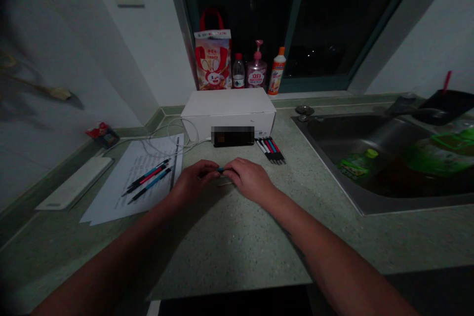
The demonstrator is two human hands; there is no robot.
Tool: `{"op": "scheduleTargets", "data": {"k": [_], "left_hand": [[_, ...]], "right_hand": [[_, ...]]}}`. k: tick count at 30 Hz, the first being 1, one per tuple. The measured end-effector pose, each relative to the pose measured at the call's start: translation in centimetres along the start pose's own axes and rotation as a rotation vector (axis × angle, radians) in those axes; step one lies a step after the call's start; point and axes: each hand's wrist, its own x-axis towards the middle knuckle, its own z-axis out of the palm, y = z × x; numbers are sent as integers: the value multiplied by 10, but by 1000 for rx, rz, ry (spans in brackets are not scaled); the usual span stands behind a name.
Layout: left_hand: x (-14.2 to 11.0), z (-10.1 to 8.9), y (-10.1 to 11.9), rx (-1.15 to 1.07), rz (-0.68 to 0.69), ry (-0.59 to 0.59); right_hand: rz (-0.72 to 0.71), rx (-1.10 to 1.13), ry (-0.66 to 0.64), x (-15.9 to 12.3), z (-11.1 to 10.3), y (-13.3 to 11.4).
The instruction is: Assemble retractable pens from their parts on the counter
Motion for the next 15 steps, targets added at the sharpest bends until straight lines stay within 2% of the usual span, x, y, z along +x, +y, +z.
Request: {"op": "scheduleTargets", "data": {"k": [5,15], "left_hand": [[1,-3,2,77,-8,44],[1,-4,5,86,-3,51]], "right_hand": [[81,35,74,1,-1,6],[88,133,107,1,4,7]]}}
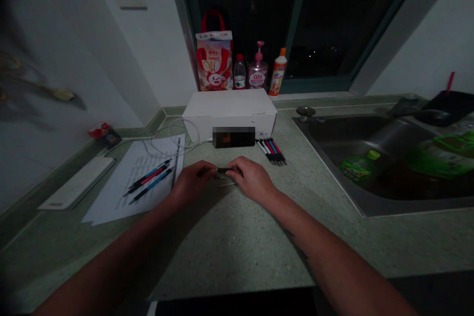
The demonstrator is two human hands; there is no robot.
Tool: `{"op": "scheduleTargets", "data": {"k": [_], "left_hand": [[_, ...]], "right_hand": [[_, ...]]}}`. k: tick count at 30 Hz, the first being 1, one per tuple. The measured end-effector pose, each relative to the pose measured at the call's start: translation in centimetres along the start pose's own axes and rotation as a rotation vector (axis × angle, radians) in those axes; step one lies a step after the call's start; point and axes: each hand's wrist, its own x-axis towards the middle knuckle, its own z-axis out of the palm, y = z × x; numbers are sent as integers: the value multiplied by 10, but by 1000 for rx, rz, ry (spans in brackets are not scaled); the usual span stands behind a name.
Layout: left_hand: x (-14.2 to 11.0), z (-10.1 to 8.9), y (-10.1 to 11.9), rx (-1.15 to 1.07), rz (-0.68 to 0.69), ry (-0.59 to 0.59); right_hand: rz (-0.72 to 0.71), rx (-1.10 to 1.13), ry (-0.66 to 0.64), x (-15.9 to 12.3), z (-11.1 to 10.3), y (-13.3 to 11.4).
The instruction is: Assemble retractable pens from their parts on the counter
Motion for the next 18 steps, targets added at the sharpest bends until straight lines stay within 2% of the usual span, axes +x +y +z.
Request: {"op": "scheduleTargets", "data": {"k": [9,18], "left_hand": [[0,2,-4,93,48,-15],[0,2,3,1,-30,-20]], "right_hand": [[2,15,-26,-1,0,-1],[-95,56,45,-1,2,-2]]}}
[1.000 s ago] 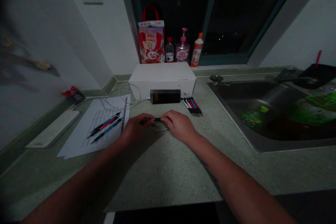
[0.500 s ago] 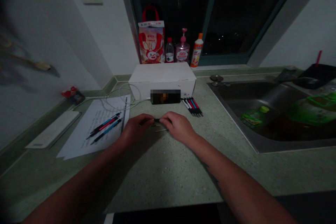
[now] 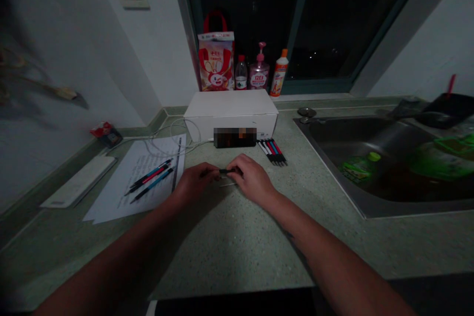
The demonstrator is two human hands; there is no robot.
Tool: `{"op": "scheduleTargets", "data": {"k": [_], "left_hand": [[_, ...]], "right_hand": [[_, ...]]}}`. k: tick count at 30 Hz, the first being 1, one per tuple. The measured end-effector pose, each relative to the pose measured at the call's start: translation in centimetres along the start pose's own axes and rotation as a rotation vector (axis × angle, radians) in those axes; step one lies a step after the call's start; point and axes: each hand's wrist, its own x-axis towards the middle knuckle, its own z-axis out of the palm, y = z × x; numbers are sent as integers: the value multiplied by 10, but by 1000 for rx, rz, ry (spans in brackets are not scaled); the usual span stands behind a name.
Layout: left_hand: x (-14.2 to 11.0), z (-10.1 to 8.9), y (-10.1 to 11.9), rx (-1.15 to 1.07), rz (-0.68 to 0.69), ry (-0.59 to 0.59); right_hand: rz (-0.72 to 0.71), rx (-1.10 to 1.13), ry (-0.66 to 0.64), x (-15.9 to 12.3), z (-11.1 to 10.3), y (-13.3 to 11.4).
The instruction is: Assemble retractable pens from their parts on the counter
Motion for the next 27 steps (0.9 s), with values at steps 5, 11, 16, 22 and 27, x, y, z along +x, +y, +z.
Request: {"op": "scheduleTargets", "data": {"k": [5,11,16,22,27], "left_hand": [[-1,2,2,-18,8,12],[-1,4,-3,-20,1,24],[-1,5,-5,-6,30,10],[-2,5,-6,7,49,-3],[-3,6,-3,12,38,-8]], "right_hand": [[181,15,-97,-1,1,-2],[143,41,-42,-1,4,-1],[185,41,-139,0,4,-2],[171,63,-152,-1,5,-2],[161,73,-111,-1,6,0]]}}
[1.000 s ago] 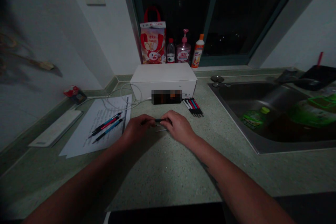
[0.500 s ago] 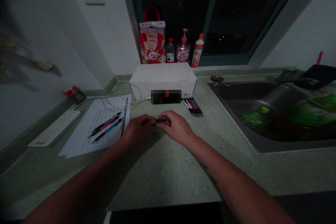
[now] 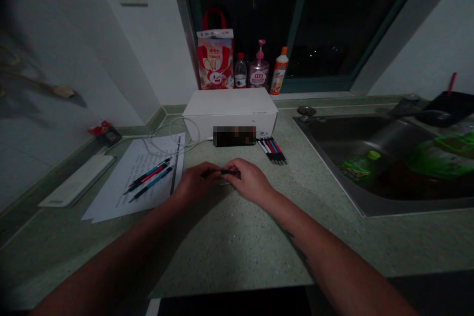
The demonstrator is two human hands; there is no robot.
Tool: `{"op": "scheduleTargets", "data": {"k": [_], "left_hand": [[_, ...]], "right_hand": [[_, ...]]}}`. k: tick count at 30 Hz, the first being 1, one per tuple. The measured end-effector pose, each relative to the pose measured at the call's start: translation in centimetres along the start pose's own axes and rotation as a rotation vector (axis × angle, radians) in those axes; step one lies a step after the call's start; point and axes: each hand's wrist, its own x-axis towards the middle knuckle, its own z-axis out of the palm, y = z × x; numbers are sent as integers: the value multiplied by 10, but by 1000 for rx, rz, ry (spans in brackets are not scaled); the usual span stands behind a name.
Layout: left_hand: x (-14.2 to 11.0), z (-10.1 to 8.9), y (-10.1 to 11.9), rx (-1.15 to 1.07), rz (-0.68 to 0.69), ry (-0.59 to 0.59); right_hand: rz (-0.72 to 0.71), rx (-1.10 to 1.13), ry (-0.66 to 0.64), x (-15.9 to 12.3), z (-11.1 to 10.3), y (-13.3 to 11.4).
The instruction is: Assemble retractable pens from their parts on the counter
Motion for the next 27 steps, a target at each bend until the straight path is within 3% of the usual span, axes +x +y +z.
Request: {"op": "scheduleTargets", "data": {"k": [5,11,19,27], "left_hand": [[-1,0,2,-8,-9,3],[2,-2,-3,-13,0,26],[9,-16,-21,365,-4,114],[7,-16,-24,547,20,0]], "right_hand": [[-33,-4,-53,1,0,0],[-81,-65,80,1,-3,2],[-156,-144,-222,-3,0,-1],[-122,-205,-338,-6,0,-2]]}}
